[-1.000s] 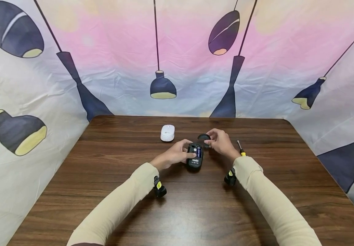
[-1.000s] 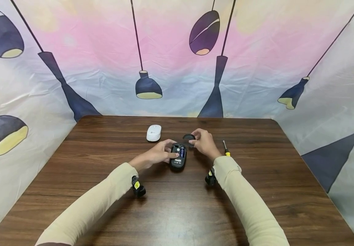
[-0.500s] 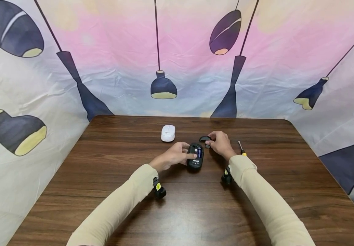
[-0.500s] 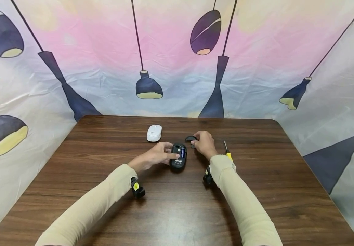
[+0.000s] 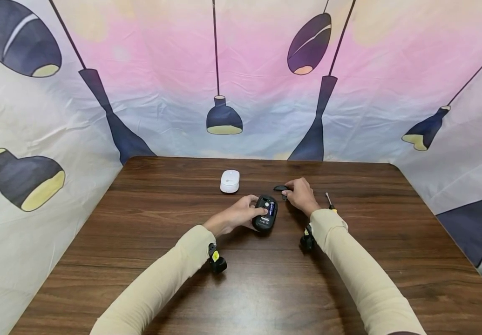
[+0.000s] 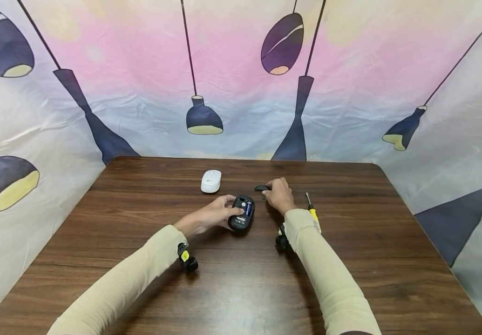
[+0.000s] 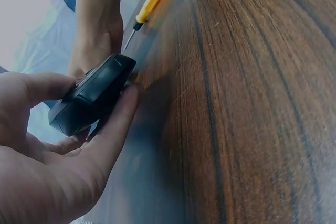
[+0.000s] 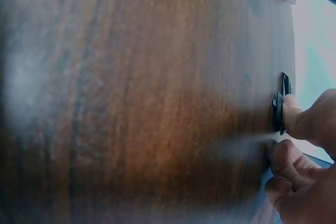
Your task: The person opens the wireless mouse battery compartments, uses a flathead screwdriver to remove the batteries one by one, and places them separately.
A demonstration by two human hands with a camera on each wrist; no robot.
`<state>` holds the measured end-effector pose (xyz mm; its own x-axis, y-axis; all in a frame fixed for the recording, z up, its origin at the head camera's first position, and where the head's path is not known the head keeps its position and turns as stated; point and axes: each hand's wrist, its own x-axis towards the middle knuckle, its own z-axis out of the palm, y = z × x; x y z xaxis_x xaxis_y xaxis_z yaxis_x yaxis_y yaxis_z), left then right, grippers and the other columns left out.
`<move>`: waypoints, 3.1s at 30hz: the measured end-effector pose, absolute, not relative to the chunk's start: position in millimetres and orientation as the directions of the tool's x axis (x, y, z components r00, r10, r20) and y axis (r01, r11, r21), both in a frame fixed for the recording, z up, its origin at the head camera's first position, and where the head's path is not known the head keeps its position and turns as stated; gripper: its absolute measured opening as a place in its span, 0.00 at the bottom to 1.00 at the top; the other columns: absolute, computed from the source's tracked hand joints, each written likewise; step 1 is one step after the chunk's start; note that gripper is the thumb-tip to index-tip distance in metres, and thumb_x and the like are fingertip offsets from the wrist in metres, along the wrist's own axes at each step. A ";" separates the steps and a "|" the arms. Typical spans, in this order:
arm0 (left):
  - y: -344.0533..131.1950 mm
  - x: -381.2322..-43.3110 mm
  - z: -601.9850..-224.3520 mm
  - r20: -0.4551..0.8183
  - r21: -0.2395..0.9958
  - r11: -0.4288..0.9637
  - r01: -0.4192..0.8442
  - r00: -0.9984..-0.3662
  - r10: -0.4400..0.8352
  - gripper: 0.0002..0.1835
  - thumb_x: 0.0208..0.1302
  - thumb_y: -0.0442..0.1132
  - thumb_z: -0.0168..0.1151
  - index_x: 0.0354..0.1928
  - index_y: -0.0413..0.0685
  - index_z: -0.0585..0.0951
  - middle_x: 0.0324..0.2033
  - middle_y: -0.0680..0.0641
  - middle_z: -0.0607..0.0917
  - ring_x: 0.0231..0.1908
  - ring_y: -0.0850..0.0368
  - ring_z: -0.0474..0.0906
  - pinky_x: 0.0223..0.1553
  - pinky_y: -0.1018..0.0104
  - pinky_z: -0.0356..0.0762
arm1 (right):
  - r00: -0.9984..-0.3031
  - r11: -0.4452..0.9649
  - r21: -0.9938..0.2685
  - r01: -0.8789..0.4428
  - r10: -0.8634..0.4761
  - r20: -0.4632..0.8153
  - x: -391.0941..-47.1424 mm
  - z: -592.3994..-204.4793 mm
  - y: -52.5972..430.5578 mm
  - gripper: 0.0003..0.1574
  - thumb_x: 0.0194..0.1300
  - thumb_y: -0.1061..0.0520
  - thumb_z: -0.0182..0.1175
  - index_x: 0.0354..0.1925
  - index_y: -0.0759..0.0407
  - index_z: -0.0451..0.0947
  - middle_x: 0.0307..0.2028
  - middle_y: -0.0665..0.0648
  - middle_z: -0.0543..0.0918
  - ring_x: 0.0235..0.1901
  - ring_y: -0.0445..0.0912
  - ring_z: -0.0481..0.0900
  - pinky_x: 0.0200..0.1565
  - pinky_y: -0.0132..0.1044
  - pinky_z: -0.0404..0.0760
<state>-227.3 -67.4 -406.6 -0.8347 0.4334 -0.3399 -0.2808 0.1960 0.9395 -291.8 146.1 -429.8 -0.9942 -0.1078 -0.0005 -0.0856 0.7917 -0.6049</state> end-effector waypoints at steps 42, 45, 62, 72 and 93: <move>-77.5 -218.4 -409.5 -0.319 0.948 0.129 -0.292 -0.855 0.410 0.32 0.70 0.31 0.63 0.70 0.30 0.62 0.60 0.31 0.76 0.47 0.50 0.82 0.48 0.56 0.86 | -0.997 0.934 -0.350 -0.067 -0.078 -0.019 -237.6 -379.5 242.7 0.29 0.69 0.50 0.65 0.50 0.77 0.76 0.39 0.71 0.80 0.31 0.58 0.78 0.31 0.48 0.79; -78.5 -217.9 -410.8 -0.312 0.950 0.123 -0.287 -0.853 0.419 0.32 0.72 0.33 0.62 0.71 0.29 0.60 0.60 0.31 0.75 0.47 0.52 0.82 0.48 0.57 0.86 | -0.997 0.940 -0.338 -0.049 -0.068 -0.046 -231.0 -385.3 249.6 0.24 0.67 0.48 0.67 0.36 0.71 0.75 0.27 0.63 0.75 0.22 0.51 0.73 0.24 0.41 0.71; -78.2 -219.4 -414.5 -0.286 0.948 0.000 -0.319 -0.850 0.442 0.31 0.71 0.27 0.60 0.71 0.29 0.60 0.61 0.27 0.72 0.38 0.45 0.86 0.47 0.52 0.87 | -0.977 0.934 -0.356 0.039 -0.039 -0.208 -212.3 -406.2 260.5 0.25 0.69 0.50 0.65 0.18 0.61 0.75 0.13 0.53 0.74 0.15 0.45 0.74 0.18 0.33 0.71; -76.2 -221.8 -413.4 -0.312 0.938 -0.011 -0.345 -0.860 0.404 0.28 0.72 0.28 0.60 0.68 0.27 0.61 0.59 0.27 0.72 0.35 0.48 0.85 0.45 0.58 0.87 | -0.987 0.921 -0.389 -0.021 -0.083 -0.141 -212.8 -402.3 265.8 0.29 0.72 0.56 0.60 0.13 0.53 0.67 0.11 0.48 0.66 0.13 0.41 0.61 0.19 0.31 0.60; -78.6 -224.3 -411.6 -0.286 0.938 -0.067 -0.340 -0.868 0.406 0.28 0.72 0.28 0.57 0.70 0.31 0.62 0.63 0.28 0.68 0.49 0.43 0.80 0.51 0.57 0.85 | -0.983 0.868 -0.465 -0.176 -0.176 0.043 -215.4 -355.7 246.7 0.14 0.76 0.60 0.54 0.49 0.72 0.76 0.41 0.68 0.82 0.31 0.53 0.75 0.32 0.44 0.73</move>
<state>-224.3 -78.6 -411.6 -0.8681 0.4059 -0.2857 -0.3402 -0.0674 0.9380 -215.4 246.7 -355.7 -0.9834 -0.1761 0.0429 -0.1757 0.8678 -0.4648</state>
